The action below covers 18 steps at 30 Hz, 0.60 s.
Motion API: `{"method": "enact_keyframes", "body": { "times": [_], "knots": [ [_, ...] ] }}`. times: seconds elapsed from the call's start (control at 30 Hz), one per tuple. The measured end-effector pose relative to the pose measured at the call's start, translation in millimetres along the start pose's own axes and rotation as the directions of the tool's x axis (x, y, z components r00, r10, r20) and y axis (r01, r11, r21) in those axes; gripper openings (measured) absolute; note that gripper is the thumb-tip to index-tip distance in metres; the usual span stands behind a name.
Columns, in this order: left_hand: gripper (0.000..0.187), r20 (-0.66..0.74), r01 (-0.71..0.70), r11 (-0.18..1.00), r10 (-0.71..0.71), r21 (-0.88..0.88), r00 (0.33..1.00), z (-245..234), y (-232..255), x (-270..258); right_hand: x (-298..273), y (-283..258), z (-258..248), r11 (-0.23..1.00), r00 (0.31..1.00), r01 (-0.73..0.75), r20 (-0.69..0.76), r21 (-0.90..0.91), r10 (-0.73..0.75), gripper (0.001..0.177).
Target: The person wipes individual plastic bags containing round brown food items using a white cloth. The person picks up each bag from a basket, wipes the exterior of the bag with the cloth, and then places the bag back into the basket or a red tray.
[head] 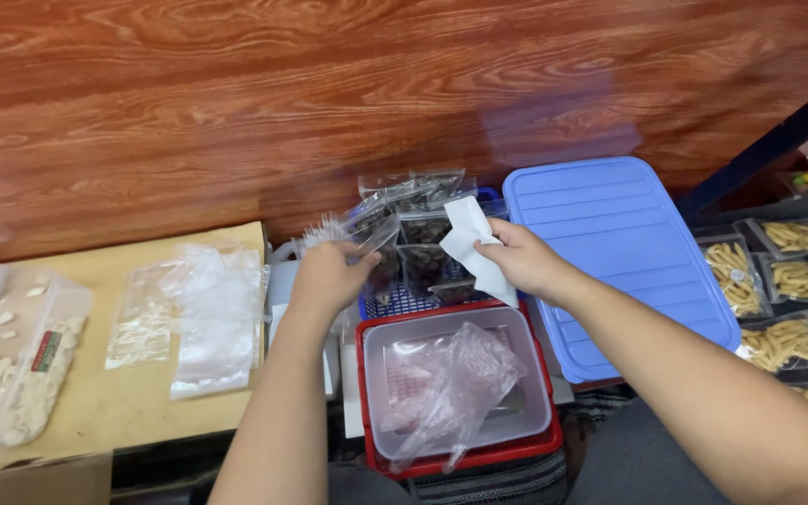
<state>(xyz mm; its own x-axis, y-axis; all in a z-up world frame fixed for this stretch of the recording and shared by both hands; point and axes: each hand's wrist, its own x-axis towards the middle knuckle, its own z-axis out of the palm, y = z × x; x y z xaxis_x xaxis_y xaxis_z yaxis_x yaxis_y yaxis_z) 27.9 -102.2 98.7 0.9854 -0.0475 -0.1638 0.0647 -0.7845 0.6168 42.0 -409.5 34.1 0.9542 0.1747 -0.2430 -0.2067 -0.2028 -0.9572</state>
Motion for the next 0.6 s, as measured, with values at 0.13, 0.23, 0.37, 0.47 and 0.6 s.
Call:
{"method": "enact_keyframes", "body": {
  "times": [0.13, 0.23, 0.37, 0.47, 0.6],
  "knots": [
    [0.026, -0.195, -0.221, 0.957, 0.184, -0.186, 0.963, -23.2, 47.4, -26.2, -4.1, -20.6, 22.3, 0.985, 0.991, 0.130, -0.030, 0.116, -0.127, 0.042],
    [0.016, -0.350, -0.397, 0.820, 0.260, -0.412, 0.900, 0.4, 72.4, -32.9, -20.2, -43.4, 45.6, 0.950, 0.965, 0.261, -0.025, 0.174, -0.261, 0.040],
    [0.029, -0.237, -0.208, 0.583, 0.027, -0.785, 0.971, 36.0, 106.8, -28.9, -26.8, -56.3, 53.9, 0.910, 0.916, 0.400, -0.092, 0.108, -0.391, 0.046],
    [0.044, -0.203, -0.277, 0.481, 0.201, -0.832, 0.958, 55.0, 118.2, -42.4, -40.9, -69.4, 55.2, 0.909, 0.907, 0.414, -0.105, 0.046, -0.408, 0.054],
    [0.070, -0.128, -0.159, 0.495, 0.097, -0.854, 0.987, 20.8, 145.2, -77.6, -64.2, -72.1, 63.3, 0.736, 0.773, 0.605, 0.001, -0.304, -0.634, 0.056]
  ]
}}
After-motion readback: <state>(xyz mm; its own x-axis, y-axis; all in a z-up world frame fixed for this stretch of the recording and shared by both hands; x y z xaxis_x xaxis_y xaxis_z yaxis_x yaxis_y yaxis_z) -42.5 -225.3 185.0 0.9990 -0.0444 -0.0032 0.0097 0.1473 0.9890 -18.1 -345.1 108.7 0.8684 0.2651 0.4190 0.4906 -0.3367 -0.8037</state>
